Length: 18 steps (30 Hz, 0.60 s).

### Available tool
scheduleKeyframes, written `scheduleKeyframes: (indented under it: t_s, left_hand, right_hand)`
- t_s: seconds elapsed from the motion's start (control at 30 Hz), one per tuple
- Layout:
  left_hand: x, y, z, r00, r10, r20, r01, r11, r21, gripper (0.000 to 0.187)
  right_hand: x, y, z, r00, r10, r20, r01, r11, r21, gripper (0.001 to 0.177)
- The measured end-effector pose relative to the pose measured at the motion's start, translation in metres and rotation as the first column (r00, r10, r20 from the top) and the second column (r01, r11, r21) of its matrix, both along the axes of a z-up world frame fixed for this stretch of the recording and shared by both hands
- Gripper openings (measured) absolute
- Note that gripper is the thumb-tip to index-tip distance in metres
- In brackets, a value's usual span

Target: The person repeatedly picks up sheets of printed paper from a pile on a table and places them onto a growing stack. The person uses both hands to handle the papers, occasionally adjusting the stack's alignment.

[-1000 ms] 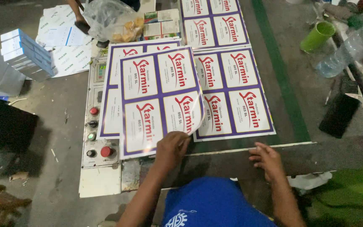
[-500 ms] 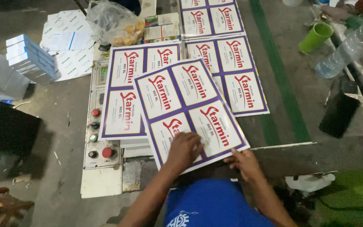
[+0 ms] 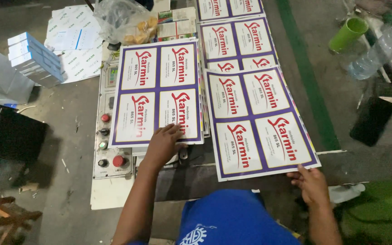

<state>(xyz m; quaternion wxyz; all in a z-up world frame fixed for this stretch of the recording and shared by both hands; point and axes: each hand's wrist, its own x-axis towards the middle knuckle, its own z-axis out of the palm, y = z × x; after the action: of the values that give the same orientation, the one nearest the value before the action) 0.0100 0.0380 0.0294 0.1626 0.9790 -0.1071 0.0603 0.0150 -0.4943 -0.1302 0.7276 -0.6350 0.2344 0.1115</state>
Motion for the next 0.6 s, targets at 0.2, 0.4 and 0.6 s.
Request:
scheduleKeyframes:
  t_s: [0.2,0.4,0.6]
  left_hand:
    - [0.003,0.009,0.021,0.99,0.069,-0.12,-0.092,0.974,-0.205,0.016]
    - [-0.003,0.008,0.063,0.93,0.288,0.228,-0.244,0.948,-0.204,0.008]
    - [-0.021,-0.021,0.092,0.845,0.262,0.467,-0.18,0.96,-0.212,0.008]
  right_hand:
    - [-0.015,-0.019,-0.001,0.999,-0.025,-0.046,0.021,0.997,-0.081,0.028]
    - [-0.026,-0.02,-0.003,0.996,-0.039,-0.08,0.032,0.996,-0.087,0.028]
    - [-0.027,-0.021,-0.015,0.995,-0.03,-0.096,0.022,0.996,-0.086,0.028]
